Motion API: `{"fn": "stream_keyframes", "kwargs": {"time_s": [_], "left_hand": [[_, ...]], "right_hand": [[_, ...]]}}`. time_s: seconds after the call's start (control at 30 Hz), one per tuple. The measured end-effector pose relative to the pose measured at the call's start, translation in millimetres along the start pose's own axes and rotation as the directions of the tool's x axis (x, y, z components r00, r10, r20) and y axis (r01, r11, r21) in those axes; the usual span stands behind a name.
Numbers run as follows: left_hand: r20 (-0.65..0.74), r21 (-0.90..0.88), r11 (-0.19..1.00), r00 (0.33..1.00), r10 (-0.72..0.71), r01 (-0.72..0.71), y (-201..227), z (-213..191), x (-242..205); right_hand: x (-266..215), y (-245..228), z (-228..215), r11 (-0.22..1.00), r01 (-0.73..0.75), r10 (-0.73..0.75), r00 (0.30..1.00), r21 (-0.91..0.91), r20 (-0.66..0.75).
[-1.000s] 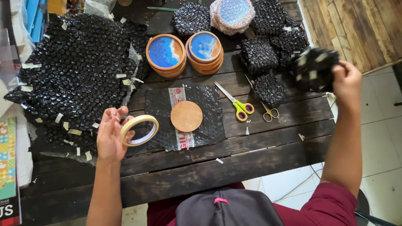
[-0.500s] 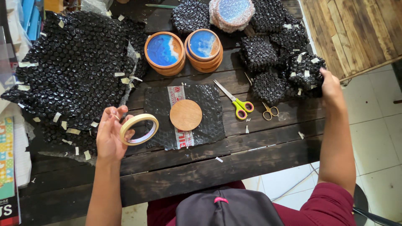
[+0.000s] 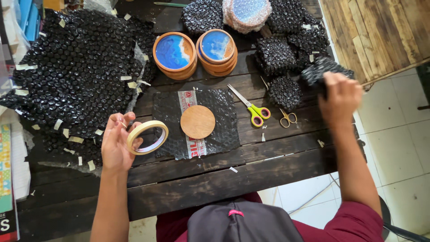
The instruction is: The person packages small circular handcraft items by cutting adhesive tape with shears and applying it to black bubble wrap around the objects.
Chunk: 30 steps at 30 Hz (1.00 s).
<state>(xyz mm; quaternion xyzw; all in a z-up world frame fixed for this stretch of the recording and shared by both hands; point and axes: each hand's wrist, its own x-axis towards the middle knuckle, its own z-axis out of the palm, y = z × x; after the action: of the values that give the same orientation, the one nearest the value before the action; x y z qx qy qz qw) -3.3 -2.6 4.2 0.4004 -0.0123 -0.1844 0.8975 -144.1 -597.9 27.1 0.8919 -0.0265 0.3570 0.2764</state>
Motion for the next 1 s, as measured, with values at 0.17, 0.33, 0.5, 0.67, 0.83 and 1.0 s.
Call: {"fn": "stream_keyframes", "kwargs": {"time_s": [0.17,0.33,0.5,0.67,0.83,1.0], "left_hand": [[0.015,0.024,1.000,1.000,0.004,-0.004,-8.3,-19.7,4.3],[0.031,0.038,0.999,1.000,0.001,-0.002,-13.2,-27.0,7.7],[-0.015,0.014,1.000,1.000,-0.007,0.007,-0.3,3.0,-0.4],[-0.014,0.021,1.000,1.000,0.002,-0.002,1.9,4.0,-1.3],[-0.016,-0.004,1.000,1.000,-0.010,0.010,-0.5,1.0,-1.5],[-0.005,0.021,1.000,1.000,-0.012,0.012,1.1,5.2,-2.8]], "right_hand": [[-7.2,-27.5,1.6,0.932,-0.035,0.027,0.999,0.362,0.026],[2.8,-19.2,-23.0,0.756,-0.144,0.053,0.986,0.638,0.159],[27.5,-9.5,-63.0,0.553,-0.623,0.216,0.748,0.553,0.627],[16.3,-15.2,-32.6,0.509,-0.660,0.251,0.728,0.553,0.638],[-2.5,-31.5,-4.0,0.621,-0.543,0.343,0.837,0.565,0.427],[2.4,-38.0,-10.7,0.645,-0.533,0.247,0.823,0.547,0.511]]}}
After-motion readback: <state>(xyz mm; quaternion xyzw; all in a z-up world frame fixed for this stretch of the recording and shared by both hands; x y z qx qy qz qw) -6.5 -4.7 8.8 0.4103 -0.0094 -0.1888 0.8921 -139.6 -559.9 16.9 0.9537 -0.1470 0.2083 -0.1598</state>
